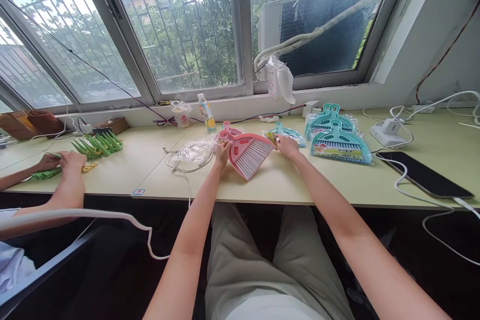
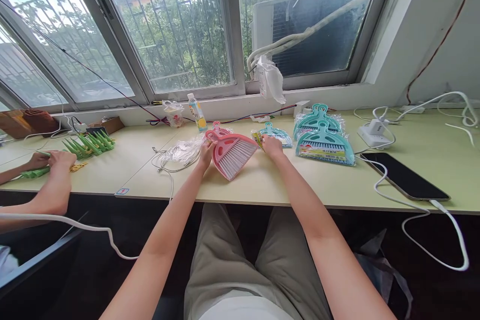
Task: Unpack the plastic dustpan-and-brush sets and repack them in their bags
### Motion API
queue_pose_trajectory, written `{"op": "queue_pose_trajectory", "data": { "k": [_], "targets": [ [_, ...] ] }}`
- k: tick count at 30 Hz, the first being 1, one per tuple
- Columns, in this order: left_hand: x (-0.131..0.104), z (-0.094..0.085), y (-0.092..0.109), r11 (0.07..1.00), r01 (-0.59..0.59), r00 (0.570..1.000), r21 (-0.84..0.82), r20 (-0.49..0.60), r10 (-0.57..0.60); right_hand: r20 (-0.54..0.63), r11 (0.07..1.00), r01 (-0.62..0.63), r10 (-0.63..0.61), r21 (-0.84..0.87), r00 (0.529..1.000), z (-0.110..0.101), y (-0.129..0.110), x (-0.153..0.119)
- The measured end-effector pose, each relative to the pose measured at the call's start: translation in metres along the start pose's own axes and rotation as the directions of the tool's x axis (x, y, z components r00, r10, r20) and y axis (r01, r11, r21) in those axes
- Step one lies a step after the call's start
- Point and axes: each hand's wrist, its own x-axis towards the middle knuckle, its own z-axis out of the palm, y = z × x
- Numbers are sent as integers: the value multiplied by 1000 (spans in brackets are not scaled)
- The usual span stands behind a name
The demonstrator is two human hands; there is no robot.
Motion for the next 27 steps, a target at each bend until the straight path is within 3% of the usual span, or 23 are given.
{"op": "queue_pose_trajectory", "data": {
  "k": [4, 7, 10, 17, 23, 27],
  "targets": [
    [0, 1, -5, 998, 49, 980, 30, 189, -54, 36, 971, 39, -31, -236, 999, 1, 10, 1],
    [-4, 0, -7, 993, 70, 935, 91, 340, -97, 39, 958, 47, -37, -284, 999, 0, 16, 1],
    [-9, -1, -6, 990, 57, 900, 127, 423, -106, 25, 963, 36, -31, -267, 999, -2, 17, 0],
    [-12, -2, -1, 990, 40, 885, 135, 454, -98, 71, 992, 119, -121, 31, 990, -10, 8, -4],
    [-10, -2, -2, 982, 39, 889, 183, 443, -118, 108, 980, 121, -105, -160, 989, -10, 4, -9],
    [-10, 0, -2, 983, 31, 886, 181, 449, -111, -18, 984, 98, -101, -147, 995, -16, -8, -15]
  ]
}}
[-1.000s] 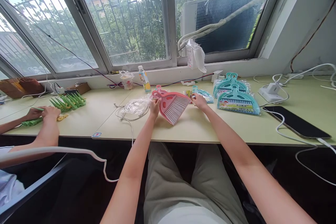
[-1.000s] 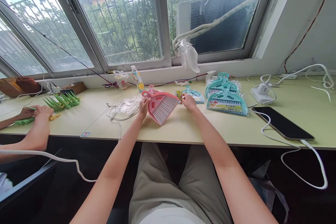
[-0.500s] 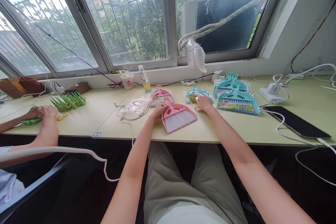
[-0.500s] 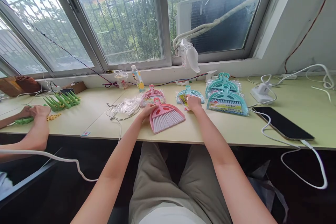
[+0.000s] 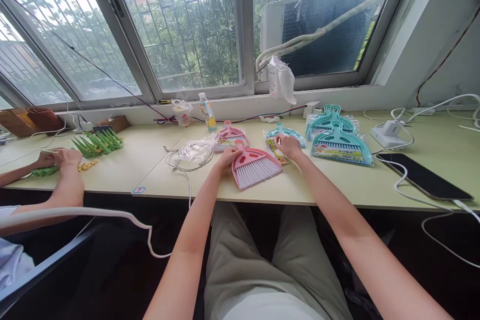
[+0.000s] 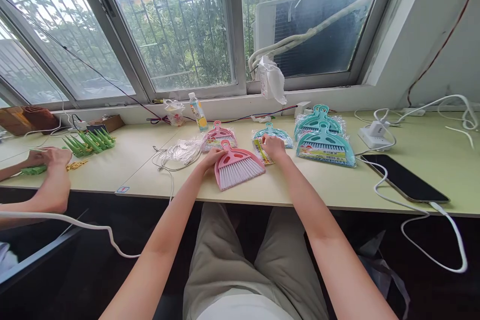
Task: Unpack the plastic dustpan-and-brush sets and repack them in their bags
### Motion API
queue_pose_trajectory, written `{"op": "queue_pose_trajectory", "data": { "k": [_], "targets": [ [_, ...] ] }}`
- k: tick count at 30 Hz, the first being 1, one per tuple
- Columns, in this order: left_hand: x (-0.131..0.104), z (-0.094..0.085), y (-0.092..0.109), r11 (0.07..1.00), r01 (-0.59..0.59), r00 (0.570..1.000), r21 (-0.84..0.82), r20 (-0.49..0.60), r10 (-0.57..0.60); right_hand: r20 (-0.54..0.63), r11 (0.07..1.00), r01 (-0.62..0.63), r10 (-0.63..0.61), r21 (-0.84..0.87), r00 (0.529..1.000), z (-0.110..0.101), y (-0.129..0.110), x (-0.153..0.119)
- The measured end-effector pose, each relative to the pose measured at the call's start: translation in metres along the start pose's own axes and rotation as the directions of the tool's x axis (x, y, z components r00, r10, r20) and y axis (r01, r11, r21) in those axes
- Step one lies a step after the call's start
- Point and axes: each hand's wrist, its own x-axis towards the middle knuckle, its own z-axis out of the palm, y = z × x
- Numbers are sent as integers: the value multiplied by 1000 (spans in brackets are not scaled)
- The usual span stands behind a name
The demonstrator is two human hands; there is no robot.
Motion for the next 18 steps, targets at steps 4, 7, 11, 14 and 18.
{"op": "queue_pose_trajectory", "data": {
  "k": [4, 7, 11, 14, 18],
  "targets": [
    [0, 1, 1, 1000, -17, 1000, 20, 14, 17, -140, 978, 138, -116, 159, 983, -4, -39, -13],
    [1, 2, -1, 999, -23, 1000, 44, -8, 23, -39, 941, 286, -284, 181, 958, 1, -70, -25],
    [4, 3, -8, 999, -16, 999, 40, -30, 17, -5, 947, 312, -313, 77, 950, 7, -91, -35],
    [5, 3, -10, 997, -42, 999, 71, 4, 42, 1, 963, 269, -269, -1, 963, 5, -98, -40],
    [6, 4, -9, 991, -97, 995, 91, 11, 96, 25, 951, 299, -298, -74, 954, 2, -109, -47]
  ]
}}
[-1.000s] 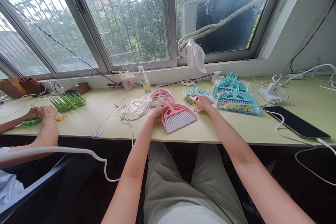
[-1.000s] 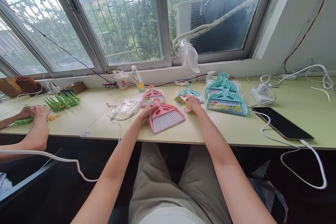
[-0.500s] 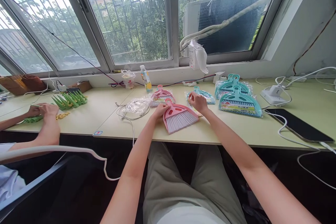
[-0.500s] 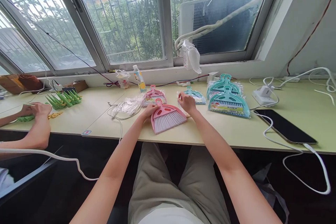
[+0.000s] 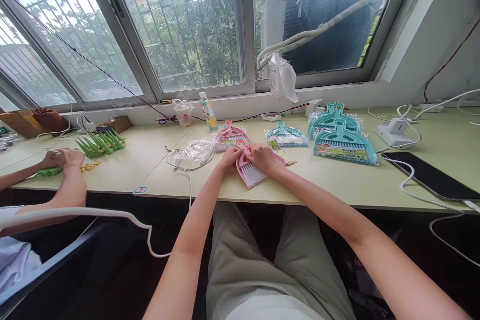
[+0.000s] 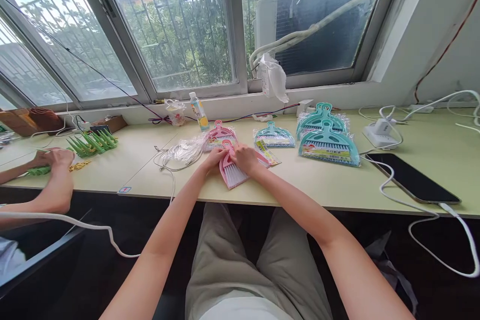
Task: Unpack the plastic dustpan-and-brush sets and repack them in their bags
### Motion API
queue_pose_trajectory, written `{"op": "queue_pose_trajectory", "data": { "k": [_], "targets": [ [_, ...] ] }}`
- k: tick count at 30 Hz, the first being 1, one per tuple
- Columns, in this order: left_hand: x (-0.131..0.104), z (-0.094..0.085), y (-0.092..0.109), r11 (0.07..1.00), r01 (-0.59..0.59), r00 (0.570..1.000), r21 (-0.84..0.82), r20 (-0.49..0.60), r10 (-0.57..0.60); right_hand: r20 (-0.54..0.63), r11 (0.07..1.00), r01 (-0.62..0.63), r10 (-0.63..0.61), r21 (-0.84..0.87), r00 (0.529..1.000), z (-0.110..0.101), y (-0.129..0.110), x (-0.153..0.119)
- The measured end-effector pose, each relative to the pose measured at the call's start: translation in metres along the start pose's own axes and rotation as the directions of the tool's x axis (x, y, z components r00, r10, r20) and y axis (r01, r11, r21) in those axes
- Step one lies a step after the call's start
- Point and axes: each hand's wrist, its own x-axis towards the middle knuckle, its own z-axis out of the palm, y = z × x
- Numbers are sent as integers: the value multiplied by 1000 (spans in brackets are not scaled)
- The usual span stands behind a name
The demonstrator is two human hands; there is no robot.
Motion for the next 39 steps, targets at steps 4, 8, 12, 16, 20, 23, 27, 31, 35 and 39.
{"op": "queue_pose_trajectory", "data": {
  "k": [4, 8, 12, 16, 20, 23, 27, 31, 35, 39],
  "targets": [
    [-1, 0, 2, 1000, 9, 1000, -1, 3, -9, 37, 999, 30, -28, -44, 999, -2, -7, -2],
    [-2, 0, 3, 1000, -16, 1000, -16, 13, 16, 1, 998, -10, 10, -62, 1000, -5, -7, -3],
    [-1, -1, 3, 1000, -31, 999, 4, 31, 31, 6, 996, -75, 75, -44, 997, -3, -5, -2],
    [1, -1, 2, 1000, -22, 1000, 13, -8, 22, 8, 991, -134, 134, 28, 991, 4, -4, 1],
    [0, 0, 4, 993, 43, 999, -108, 9, -42, 56, 960, -215, 209, 180, 976, 8, 3, 4],
    [-3, 1, 9, 971, 98, 995, -219, 54, -89, 80, 918, -281, 270, 281, 960, 7, 9, 6],
    [-4, 0, 17, 958, 98, 995, -270, 41, -91, 85, 863, -349, 343, 365, 936, 7, 14, 10],
    [-4, -1, 21, 959, 62, 998, -277, 25, -57, 90, 812, -380, 381, 443, 920, 8, 16, 13],
    [-6, -2, 21, 957, 58, 998, -283, 22, -54, 108, 788, -398, 396, 470, 912, 8, 16, 11],
    [-6, 0, 20, 969, 24, 1000, -248, 7, -24, 44, 901, -287, 288, 326, 956, 5, 12, 7]
  ]
}}
